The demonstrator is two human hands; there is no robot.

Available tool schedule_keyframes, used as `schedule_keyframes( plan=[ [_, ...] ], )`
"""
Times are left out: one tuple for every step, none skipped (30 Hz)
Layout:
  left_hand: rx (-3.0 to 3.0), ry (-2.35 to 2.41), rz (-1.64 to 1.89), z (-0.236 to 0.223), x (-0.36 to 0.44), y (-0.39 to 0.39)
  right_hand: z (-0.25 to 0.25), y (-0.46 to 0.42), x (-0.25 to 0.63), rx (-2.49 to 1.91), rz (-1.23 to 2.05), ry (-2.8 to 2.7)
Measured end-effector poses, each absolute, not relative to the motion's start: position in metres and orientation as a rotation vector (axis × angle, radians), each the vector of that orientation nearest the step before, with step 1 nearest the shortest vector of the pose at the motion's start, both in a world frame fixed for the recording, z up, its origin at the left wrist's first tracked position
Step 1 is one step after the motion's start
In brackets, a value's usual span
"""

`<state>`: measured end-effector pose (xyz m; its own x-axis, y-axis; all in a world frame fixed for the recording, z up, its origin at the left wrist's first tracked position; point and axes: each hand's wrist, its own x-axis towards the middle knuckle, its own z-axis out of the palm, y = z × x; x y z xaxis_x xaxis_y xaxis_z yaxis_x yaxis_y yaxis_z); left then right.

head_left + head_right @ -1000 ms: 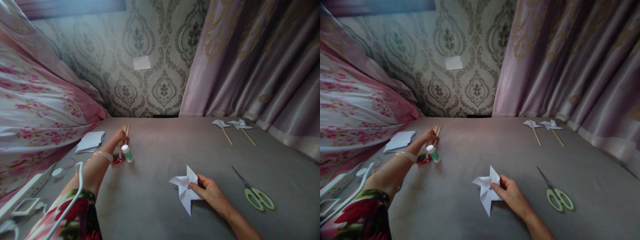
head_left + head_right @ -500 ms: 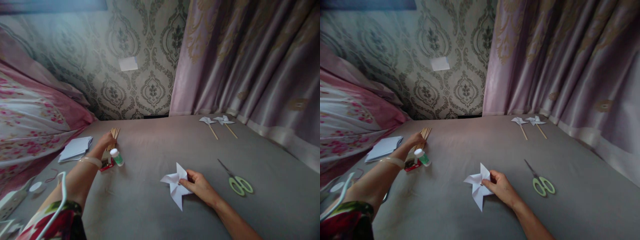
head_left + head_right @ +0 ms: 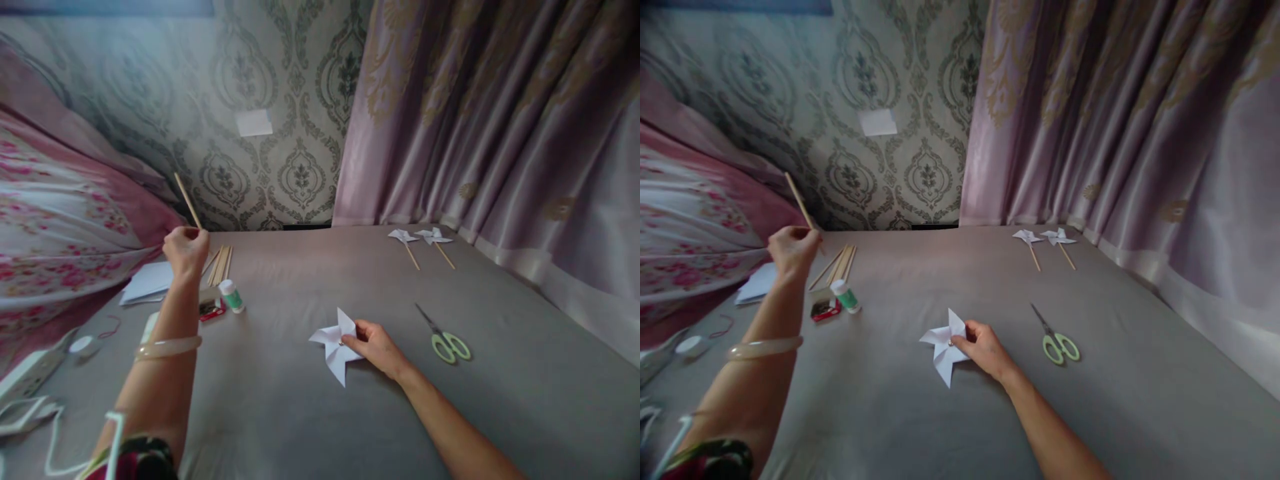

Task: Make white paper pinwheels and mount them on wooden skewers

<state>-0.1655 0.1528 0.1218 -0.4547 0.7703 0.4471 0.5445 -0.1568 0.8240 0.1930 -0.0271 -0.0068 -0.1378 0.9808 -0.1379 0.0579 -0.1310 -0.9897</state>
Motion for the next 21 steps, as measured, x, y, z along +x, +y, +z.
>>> schedule_keyframes(
  plan=[
    [1.51,1.961,1.772,0.122,-0.152,0.141,-0.008,-0.028,0.193,-1.266,1.397,-1.282],
    [1.503,1.962,1.803,0.121,-0.138,0.13,-0.009,-0.028,0.194,-1.26,1.403,-1.279],
    [1.507,1.93,1.809,0.117,-0.124,0.12,-0.01,-0.028,0.194,-1.257,1.406,-1.274],
    [1.515,1.89,1.805,0.112,-0.11,0.111,-0.01,-0.029,0.195,-1.259,1.405,-1.27],
    [1.519,1.869,1.793,0.105,-0.097,0.102,-0.011,-0.029,0.195,-1.264,1.401,-1.267],
    [1.518,1.837,1.78,0.097,-0.084,0.093,-0.011,-0.029,0.195,-1.272,1.394,-1.264],
    [1.495,1.74,1.764,0.088,-0.071,0.084,-0.011,-0.03,0.195,-1.28,1.385,-1.261],
    [1.484,1.634,1.73,0.08,-0.058,0.075,-0.011,-0.03,0.195,-1.286,1.379,-1.255],
    [1.455,1.538,1.708,0.072,-0.045,0.066,-0.011,-0.03,0.195,-1.29,1.38,-1.249],
    [1.426,1.431,1.688,0.065,-0.032,0.058,-0.011,-0.03,0.194,-1.29,1.388,-1.239],
    [1.388,1.326,1.666,0.059,-0.019,0.05,-0.011,-0.031,0.194,-1.287,1.402,-1.227],
    [1.347,1.223,1.641,0.054,-0.007,0.043,-0.01,-0.031,0.193,-1.284,1.416,-1.215],
    [1.292,1.131,1.63,0.049,0.004,0.038,-0.01,-0.031,0.193,-1.282,1.428,-1.205],
    [1.23,1.053,1.611,0.045,0.013,0.034,-0.009,-0.031,0.192,-1.284,1.433,-1.197],
    [1.178,0.996,1.571,0.041,0.021,0.031,-0.009,-0.032,0.192,-1.286,1.434,-1.194],
    [1.137,0.97,1.554,0.036,0.026,0.029,-0.01,-0.032,0.192,-1.287,1.435,-1.197],
    [1.105,0.966,1.552,0.031,0.029,0.027,-0.01,-0.032,0.193,-1.285,1.437,-1.204],
    [1.08,0.979,1.554,0.026,0.03,0.027,-0.011,-0.031,0.193,-1.28,1.437,-1.213],
    [1.059,1.005,1.56,0.021,0.03,0.026,-0.013,-0.031,0.194,-1.274,1.438,-1.224],
    [1.039,1.032,1.56,0.016,0.028,0.026,-0.014,-0.03,0.195,-1.271,1.438,-1.233],
    [1.02,1.058,1.553,0.012,0.026,0.026,-0.015,-0.03,0.196,-1.271,1.435,-1.239]
  ],
)
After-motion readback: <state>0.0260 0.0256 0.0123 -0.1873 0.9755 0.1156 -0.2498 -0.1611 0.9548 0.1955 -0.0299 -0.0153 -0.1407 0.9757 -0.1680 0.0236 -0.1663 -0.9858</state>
